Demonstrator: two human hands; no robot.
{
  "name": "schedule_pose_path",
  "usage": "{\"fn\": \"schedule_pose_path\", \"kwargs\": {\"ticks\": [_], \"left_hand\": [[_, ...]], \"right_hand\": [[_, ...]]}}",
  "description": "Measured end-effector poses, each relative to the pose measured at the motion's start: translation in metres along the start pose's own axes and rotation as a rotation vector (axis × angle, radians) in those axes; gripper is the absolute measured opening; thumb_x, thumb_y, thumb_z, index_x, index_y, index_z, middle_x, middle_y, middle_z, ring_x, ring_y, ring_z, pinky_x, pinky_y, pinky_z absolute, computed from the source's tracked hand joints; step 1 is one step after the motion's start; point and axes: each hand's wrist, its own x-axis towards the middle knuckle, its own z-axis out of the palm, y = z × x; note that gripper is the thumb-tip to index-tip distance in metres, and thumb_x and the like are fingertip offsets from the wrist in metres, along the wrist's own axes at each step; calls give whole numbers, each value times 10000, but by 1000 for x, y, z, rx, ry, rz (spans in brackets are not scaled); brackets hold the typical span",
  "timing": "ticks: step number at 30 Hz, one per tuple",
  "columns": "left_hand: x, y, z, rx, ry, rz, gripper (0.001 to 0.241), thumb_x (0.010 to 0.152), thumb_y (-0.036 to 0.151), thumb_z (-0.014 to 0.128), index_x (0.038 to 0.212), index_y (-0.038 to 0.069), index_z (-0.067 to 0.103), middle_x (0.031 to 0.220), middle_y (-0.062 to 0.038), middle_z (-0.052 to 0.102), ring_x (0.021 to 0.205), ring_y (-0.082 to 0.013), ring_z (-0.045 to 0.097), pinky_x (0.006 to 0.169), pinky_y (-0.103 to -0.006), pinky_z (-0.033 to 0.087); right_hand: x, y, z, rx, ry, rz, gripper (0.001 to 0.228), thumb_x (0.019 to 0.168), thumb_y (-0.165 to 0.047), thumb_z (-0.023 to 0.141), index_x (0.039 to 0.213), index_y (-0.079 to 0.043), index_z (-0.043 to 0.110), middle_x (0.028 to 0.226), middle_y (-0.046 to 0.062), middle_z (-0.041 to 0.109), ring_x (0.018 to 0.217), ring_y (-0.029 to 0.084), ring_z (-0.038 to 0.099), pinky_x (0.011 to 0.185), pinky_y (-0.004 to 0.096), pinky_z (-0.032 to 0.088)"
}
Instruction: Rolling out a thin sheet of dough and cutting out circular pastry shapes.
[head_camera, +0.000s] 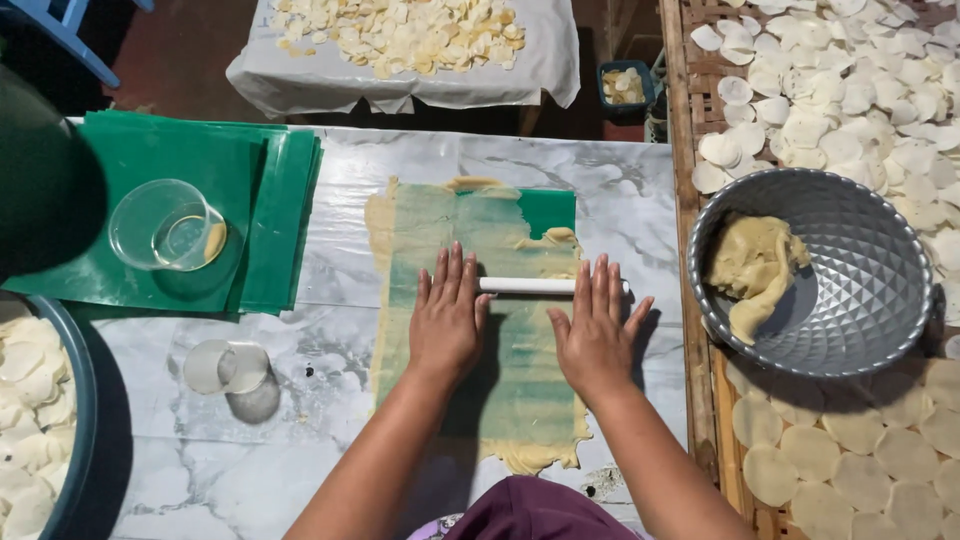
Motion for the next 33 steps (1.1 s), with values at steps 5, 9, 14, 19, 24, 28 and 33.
{"fn": "schedule_pose_path", "kwargs": {"ticks": [5, 9, 14, 19, 24, 28, 33], "left_hand": [[23, 2, -1, 2, -16, -66, 620, 1083, 448, 301, 1616, 133, 296, 1711, -98, 219, 1579, -287, 165, 1268, -501, 116], [76, -5, 1, 22, 16, -104, 621, 1090, 490, 261, 1603, 150, 339, 1707, -90, 238, 1580, -307, 166, 1267, -510, 118], [124, -9, -1, 18, 10, -149, 650, 1082, 505, 227, 1632, 162, 273, 1727, -78, 171, 1596, -296, 103, 1276, -531, 54], [98, -2, -15, 23, -14, -131, 672, 1081, 517, 239, 1644, 151, 227, 1735, -93, 125, 1600, -301, 83, 1276, -536, 43], [27, 1, -16, 32, -82, -79, 672, 1061, 452, 358, 1652, 176, 200, 1738, -74, 101, 1590, -308, 64, 1259, -512, 75], [41, 0, -15, 8, -139, -106, 655, 1067, 464, 299, 1650, 190, 184, 1740, -62, 84, 1593, -295, 33, 1269, -505, 53], [110, -3, -13, 1, -46, -143, 645, 1091, 489, 247, 1644, 157, 239, 1733, -88, 135, 1598, -313, 68, 1273, -534, 39]], "right_hand": [[24, 7, 12, -11, 51, -68, 799, 1043, -526, 411, 1604, 18, 247, 1689, 262, 199, 1588, 372, 131, 1182, 741, 11], [79, 14, 24, -94, 109, -71, 780, 1046, -568, 419, 1546, 31, 405, 1645, 249, 355, 1577, 349, 235, 1204, 708, 16], [133, 20, 37, -71, -12, 20, 822, 1052, -674, 259, 1588, -57, 349, 1678, 186, 296, 1584, 301, 202, 1212, 698, 26], [104, 7, 14, -59, -53, 39, 809, 1034, -651, 300, 1604, -77, 308, 1696, 187, 238, 1591, 305, 162, 1218, 661, 80], [17, -4, 5, -57, 54, -56, 824, 995, -545, 476, 1574, 18, 313, 1641, 295, 277, 1526, 416, 274, 1213, 595, 176], [30, 2, 16, -49, 100, -90, 833, 1002, -550, 461, 1568, 45, 323, 1639, 301, 288, 1529, 425, 273, 1222, 597, 160], [108, 14, 34, -69, 50, -11, 802, 1018, -575, 438, 1581, -8, 362, 1647, 258, 333, 1562, 373, 248, 1216, 658, 80]]}}
